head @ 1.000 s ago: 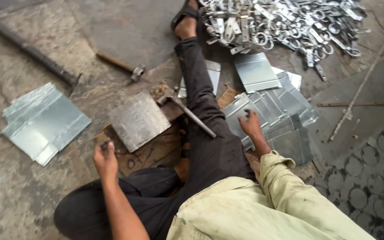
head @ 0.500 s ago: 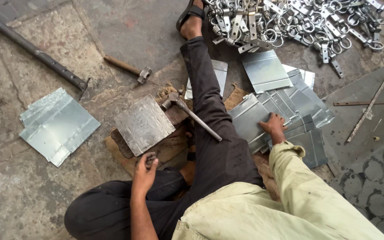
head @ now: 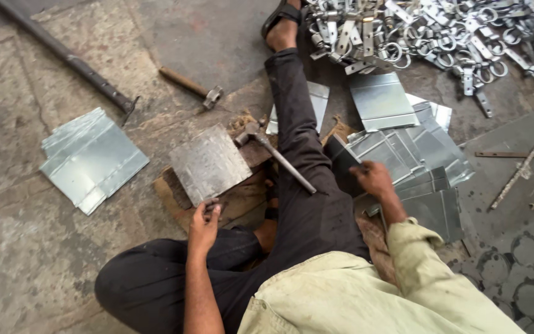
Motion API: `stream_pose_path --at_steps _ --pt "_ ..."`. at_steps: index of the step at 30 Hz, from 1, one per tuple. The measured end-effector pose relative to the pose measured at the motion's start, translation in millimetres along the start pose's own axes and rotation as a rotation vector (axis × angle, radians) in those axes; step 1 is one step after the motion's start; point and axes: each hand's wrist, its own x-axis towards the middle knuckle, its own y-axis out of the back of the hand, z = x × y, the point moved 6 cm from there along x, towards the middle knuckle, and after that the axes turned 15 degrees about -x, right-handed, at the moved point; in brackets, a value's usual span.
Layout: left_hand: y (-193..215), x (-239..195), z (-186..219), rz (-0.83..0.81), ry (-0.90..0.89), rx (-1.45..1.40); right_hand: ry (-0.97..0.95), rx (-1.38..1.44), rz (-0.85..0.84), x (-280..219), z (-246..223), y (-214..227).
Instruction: The person sits on the floor and uses a hammer to flatten and shape metal sheets against a stone block, handling several sheets individually.
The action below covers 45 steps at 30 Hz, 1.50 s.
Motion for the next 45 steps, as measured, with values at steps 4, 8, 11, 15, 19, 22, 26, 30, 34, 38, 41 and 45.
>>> stream_pose_path --at_steps 4,8,11,15,19,22,26,30,34,38,41,45 --pt "15.2 9.6 -18.4 0.013 -0.01 -0.303 0.131 -0.107 0.291 -19.5 -72.8 90.7" --pt "23.2 18.1 -12.3 0.147 0.156 -0.537 0.449 -0.071 0.505 -37.4 -174.3 150.4" --pt "21.1 16.9 2.1 0.054 0.225 -0.803 0.85 -0.015 0.548 -58.6 -251.2 144.4" --pt "26.8 3.7 2.3 -0.042 0.337 -1.002 1.216 -0.069 0.325 -80.0 -335.3 89.6" --pt "74.3 14.3 -27.0 0.224 0.126 -0.944 1.141 -0.063 0.119 -101.5 -390.3 53.3" --pt "98.7 16.0 -45.7 0.425 -0.023 -0.684 0.866 0.004 0.119 -90.6 -378.1 46.4" --pt "98.6 23.6 -40.6 0.536 -0.102 -0.424 0.544 -0.135 0.197 -24.8 -295.2 11.9" --pt "94.5 37.9 -31.1 0.695 -0.052 -0.071 0.495 -0.02 -0.105 30.6 -218.1 -60.8" --pt "111.4 62.1 2.7 0.675 0.014 0.211 -0.061 0.714 -0.74 22.5 -202.1 -102.2" --pt "135.1 68.5 44.0 0.631 -0.056 0.484 -0.245 1.147 -0.858 -37.7 -241.1 -88.1" --pt "134.8 69.5 52.0 0.576 0.141 0.57 -0.192 0.949 -0.728 -61.9 -271.1 -49.1" --pt "136.0 87.1 64.3 0.647 -0.026 0.747 0.128 0.547 -0.435 -75.6 -292.9 9.8"
